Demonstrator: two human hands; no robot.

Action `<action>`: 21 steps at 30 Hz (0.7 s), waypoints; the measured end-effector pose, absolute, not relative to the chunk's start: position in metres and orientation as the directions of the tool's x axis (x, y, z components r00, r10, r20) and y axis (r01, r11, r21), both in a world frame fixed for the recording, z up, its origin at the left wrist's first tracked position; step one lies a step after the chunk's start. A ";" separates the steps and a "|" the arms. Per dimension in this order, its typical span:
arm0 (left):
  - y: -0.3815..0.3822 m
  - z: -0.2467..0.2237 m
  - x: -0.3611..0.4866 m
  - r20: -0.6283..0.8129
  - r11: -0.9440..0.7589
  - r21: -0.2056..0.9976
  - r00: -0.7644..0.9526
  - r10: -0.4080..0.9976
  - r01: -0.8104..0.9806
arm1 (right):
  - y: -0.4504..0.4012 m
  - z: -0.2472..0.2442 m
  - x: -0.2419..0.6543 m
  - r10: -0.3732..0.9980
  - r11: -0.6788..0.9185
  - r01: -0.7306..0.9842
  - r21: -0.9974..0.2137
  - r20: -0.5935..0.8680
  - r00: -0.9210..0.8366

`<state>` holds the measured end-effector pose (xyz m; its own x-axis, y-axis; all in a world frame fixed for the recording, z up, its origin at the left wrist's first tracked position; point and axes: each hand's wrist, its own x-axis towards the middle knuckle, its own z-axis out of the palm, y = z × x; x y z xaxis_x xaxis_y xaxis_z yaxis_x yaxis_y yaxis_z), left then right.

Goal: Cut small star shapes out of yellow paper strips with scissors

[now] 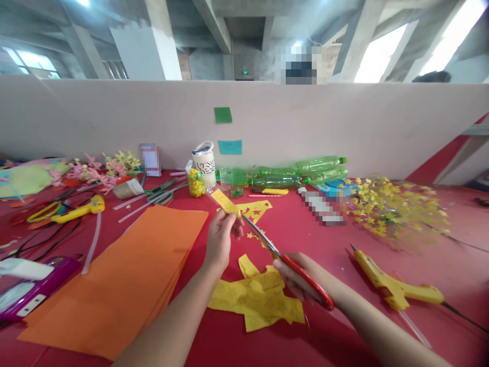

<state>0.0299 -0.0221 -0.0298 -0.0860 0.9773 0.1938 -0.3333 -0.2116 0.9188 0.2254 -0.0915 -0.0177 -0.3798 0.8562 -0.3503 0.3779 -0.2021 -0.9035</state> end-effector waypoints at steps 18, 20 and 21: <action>-0.017 -0.031 0.019 0.239 -0.228 0.959 0.050 0.970 -0.166 | -0.088 -0.017 0.235 0.848 -0.117 0.409 -0.905 -0.306 -0.433; -0.016 -0.032 0.019 0.245 -0.235 0.958 0.045 0.969 -0.164 | -0.088 -0.016 0.235 0.847 -0.112 0.425 -0.898 -0.310 -0.431; -0.016 -0.032 0.020 0.248 -0.238 0.957 0.041 0.968 -0.164 | -0.088 -0.015 0.235 0.846 -0.112 0.433 -0.894 -0.314 -0.430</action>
